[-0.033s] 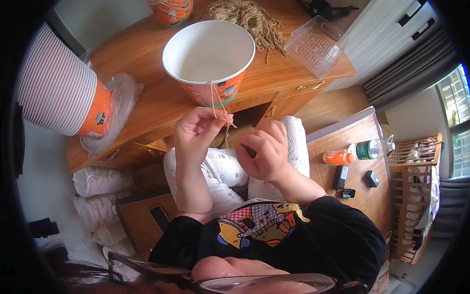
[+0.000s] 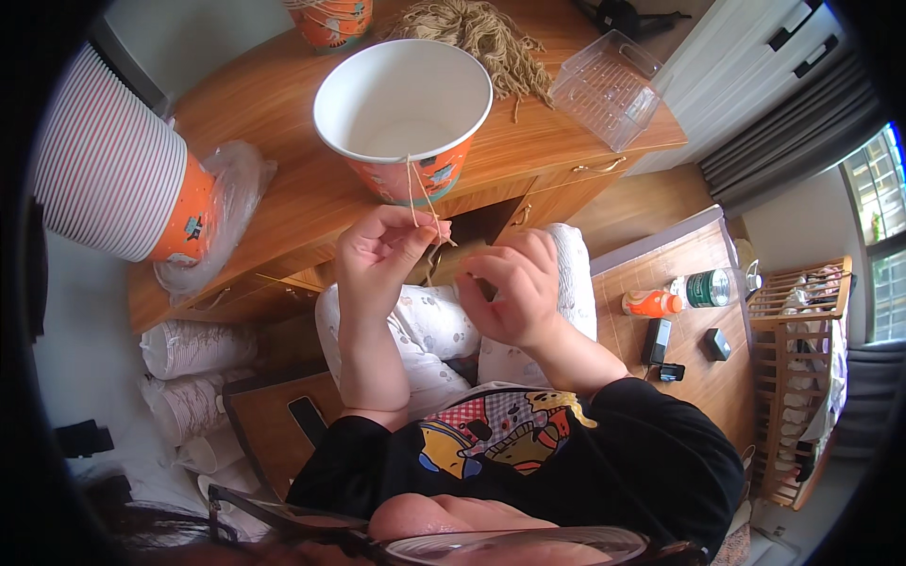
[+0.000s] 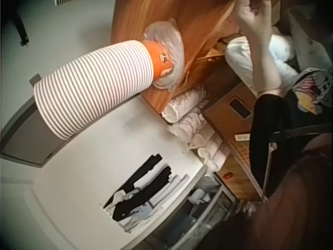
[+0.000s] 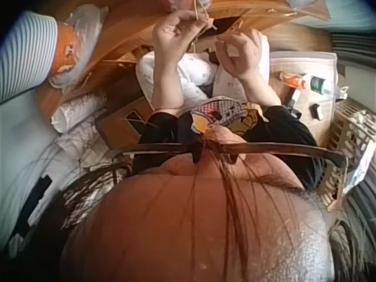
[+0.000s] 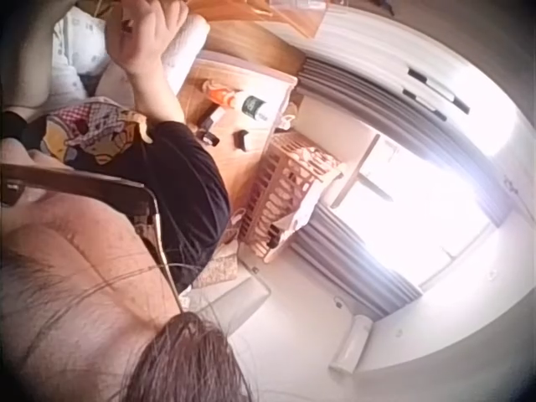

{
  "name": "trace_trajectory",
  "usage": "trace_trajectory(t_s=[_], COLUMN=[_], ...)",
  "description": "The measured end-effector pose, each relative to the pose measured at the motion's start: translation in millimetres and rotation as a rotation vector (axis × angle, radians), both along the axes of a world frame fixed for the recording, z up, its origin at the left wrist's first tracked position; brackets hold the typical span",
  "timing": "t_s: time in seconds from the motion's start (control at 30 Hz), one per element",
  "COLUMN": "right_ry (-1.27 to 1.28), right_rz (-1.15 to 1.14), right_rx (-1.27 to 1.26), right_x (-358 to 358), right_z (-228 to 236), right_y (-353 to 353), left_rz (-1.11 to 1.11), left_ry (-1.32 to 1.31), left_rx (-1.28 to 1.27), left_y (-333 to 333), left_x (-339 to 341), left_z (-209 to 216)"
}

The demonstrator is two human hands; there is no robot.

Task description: Tying thin wire or string handles to paper buckets.

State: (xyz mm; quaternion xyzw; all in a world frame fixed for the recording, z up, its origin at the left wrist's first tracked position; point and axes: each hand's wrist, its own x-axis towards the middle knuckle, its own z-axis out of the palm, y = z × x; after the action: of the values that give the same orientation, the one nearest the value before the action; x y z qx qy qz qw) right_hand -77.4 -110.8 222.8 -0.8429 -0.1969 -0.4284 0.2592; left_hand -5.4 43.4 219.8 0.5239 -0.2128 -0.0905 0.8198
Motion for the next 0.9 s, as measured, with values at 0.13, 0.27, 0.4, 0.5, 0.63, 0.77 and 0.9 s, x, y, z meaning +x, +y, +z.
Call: trace_trajectory(t_s=[0.13,0.27,0.4,0.5,0.63,0.77,0.9], right_ry=[-0.081,-0.088,-0.078,-0.062,-0.069,-0.038,0.003], right_rz=[-0.06,-0.061,-0.077,-0.091,-0.053,-0.027,0.079], right_rx=[0.093,0.09,0.121,0.139,0.187,0.214,0.325], right_x=[4.3,9.2,14.9,16.4,17.2,16.8,16.4], right_z=[1.6,6.6,7.9,7.1,3.9,3.9,2.6], right_y=[0.6,6.1,12.6,15.7,14.8,14.5,14.9], left_rz=[-0.006,0.031,0.025,0.022,-0.005,-0.026,-0.085], left_ry=[0.013,0.013,0.08,0.083,0.098,0.027,-0.226], left_rx=[-0.003,0.028,0.008,-0.025,-0.011,0.006,0.059], left_y=[1.5,1.6,2.3,4.0,8.2,12.7,19.4], left_x=[-0.9,-1.4,-2.5,-2.2,-3.6,-2.7,3.8], left_z=[0.3,2.2,5.1,5.0,6.8,3.7,4.0])
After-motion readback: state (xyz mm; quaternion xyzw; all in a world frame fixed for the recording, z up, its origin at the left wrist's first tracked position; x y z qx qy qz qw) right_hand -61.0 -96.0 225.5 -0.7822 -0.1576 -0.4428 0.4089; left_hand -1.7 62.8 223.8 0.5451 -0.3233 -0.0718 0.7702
